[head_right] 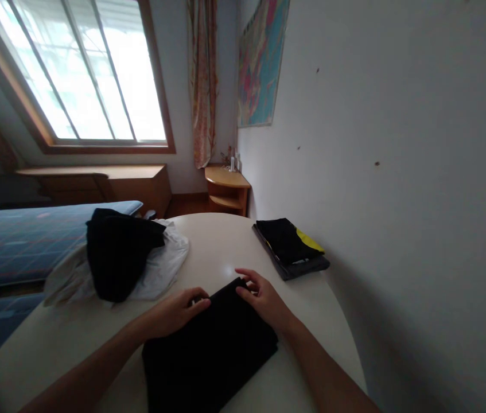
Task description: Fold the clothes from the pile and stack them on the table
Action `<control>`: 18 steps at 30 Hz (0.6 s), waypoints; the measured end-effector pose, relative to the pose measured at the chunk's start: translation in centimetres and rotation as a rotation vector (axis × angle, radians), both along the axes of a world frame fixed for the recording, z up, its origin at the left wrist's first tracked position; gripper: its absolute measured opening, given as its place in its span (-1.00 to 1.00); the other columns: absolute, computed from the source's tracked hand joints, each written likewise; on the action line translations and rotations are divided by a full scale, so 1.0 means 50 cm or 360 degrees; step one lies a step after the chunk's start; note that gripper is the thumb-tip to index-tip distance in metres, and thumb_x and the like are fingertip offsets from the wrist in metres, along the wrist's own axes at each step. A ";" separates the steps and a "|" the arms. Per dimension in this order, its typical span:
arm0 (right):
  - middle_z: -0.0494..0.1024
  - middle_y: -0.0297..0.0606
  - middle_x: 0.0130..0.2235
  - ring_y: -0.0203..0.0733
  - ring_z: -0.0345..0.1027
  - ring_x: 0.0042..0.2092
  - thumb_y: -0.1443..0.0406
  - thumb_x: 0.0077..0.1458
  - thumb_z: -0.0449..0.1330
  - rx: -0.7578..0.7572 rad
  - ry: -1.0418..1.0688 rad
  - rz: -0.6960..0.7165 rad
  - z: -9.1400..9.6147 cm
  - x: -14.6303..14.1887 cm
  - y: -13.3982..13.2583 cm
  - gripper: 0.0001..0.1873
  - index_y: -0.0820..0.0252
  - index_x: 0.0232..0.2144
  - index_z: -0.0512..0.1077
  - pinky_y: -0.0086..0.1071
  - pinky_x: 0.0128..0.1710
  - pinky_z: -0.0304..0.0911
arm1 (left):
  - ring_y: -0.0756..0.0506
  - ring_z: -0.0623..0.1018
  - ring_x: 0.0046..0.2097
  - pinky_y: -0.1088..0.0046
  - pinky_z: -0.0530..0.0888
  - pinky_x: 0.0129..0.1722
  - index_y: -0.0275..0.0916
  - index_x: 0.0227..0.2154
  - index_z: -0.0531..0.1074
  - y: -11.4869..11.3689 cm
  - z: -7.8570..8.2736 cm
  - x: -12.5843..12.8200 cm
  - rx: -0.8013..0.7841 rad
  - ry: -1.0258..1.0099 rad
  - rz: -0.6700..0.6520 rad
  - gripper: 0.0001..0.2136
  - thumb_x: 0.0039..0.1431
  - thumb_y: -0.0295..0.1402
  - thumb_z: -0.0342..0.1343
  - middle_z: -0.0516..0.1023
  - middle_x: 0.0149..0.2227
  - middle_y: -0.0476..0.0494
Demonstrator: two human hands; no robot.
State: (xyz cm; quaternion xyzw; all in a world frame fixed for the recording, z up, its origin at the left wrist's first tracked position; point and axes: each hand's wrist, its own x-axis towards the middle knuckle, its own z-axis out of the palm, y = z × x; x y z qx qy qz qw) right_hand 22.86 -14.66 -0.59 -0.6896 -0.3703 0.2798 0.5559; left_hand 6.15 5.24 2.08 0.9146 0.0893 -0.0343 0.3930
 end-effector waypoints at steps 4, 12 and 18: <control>0.52 -0.28 -0.27 -0.15 0.43 -0.26 -0.01 0.12 0.24 -0.0095 -0.0141 0.0014 0.002 -0.005 0.002 -0.49 0.11 0.03 0.43 -0.31 -0.26 0.34 | -0.11 0.53 -0.31 0.41 0.33 -0.35 -0.24 -0.24 0.53 -0.009 -0.004 0.004 0.0063 0.0032 -0.0011 -0.62 0.26 -0.04 -0.03 0.62 -0.31 -0.12; 0.55 -0.25 -0.27 -0.13 0.43 -0.27 0.07 0.10 0.20 -0.0215 -0.0294 -0.0217 -0.013 0.011 0.002 -0.66 0.13 -0.15 0.43 -0.30 -0.29 0.32 | -0.16 0.58 -0.22 0.38 0.38 -0.25 -0.16 -0.15 0.52 0.003 -0.014 0.009 0.0224 -0.0039 0.0113 -0.66 0.27 -0.06 -0.02 0.65 -0.22 -0.13; 0.57 -0.14 -0.22 -0.04 0.47 -0.20 0.05 0.04 0.19 -0.0251 -0.0414 -0.0620 -0.034 0.053 -0.017 -0.65 0.18 -0.25 0.43 -0.20 -0.14 0.34 | -0.20 0.58 -0.19 0.34 0.40 -0.22 -0.20 -0.10 0.50 0.050 -0.014 -0.005 0.0354 0.0052 0.0269 -0.62 0.20 -0.03 0.05 0.63 -0.17 -0.21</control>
